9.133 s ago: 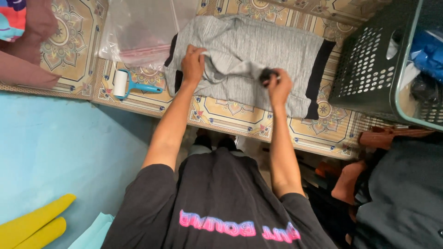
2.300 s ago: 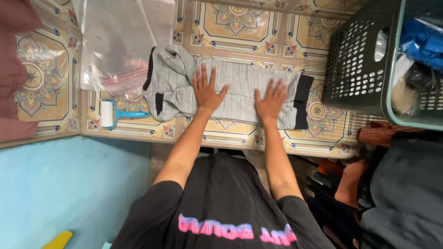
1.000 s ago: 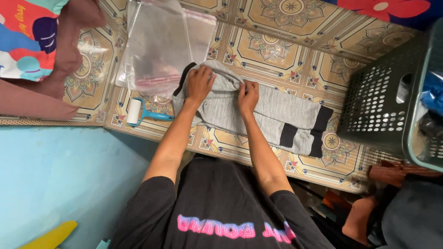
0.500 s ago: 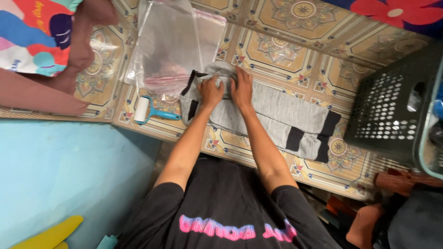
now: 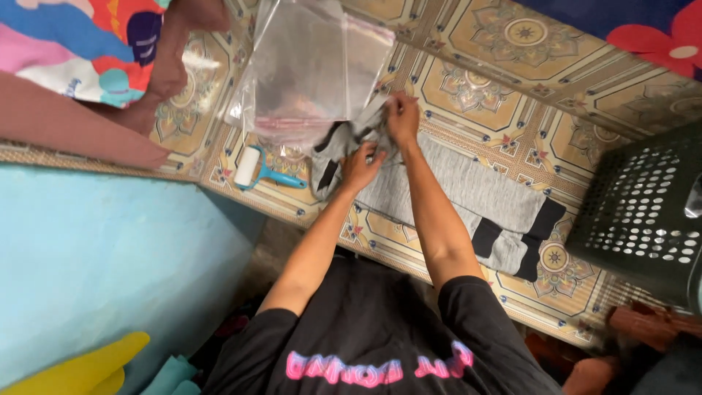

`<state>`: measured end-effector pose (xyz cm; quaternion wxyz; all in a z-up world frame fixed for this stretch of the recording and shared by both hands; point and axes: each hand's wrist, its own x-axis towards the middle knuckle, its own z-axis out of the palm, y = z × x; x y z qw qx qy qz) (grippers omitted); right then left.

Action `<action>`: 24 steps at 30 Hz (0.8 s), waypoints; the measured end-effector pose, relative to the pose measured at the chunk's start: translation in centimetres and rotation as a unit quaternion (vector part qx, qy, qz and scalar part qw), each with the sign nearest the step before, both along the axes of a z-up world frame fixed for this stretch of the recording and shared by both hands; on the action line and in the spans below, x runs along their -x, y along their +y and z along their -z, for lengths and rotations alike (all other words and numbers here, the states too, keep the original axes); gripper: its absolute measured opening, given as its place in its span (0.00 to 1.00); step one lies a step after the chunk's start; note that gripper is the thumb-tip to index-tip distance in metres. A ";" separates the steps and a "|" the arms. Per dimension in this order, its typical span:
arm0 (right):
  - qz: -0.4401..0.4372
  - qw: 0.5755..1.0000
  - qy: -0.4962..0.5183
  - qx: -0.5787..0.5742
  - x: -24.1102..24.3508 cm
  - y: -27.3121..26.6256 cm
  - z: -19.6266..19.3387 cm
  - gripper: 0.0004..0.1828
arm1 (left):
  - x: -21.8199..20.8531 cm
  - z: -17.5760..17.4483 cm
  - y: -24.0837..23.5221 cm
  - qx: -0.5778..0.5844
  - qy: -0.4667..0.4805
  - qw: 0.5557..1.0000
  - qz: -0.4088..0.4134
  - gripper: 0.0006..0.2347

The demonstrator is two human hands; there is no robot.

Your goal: The person uses a lint roller on a grey t-shirt laid on a patterned table, then folds the t-shirt by hand into a compact rectangle. The lint roller is set aside, and the folded shirt remains on the table.

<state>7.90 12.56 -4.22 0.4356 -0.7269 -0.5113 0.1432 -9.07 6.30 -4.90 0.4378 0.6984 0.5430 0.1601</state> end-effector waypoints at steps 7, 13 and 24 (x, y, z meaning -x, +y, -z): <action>0.130 0.967 0.214 -0.039 -1.8 1.0 -2.5 0.06 | -1.2 2.6 0.3 -0.044 0.083 0.995 -0.022 0.18; -0.116 0.985 -0.119 0.048 -1.0 0.1 -3.7 0.25 | -0.4 -7.3 -0.5 -0.009 0.020 1.000 -0.012 0.26; -0.189 0.951 -0.159 0.185 0.7 4.1 0.5 0.18 | 1.0 0.0 1.8 -0.301 0.118 0.946 -0.008 0.17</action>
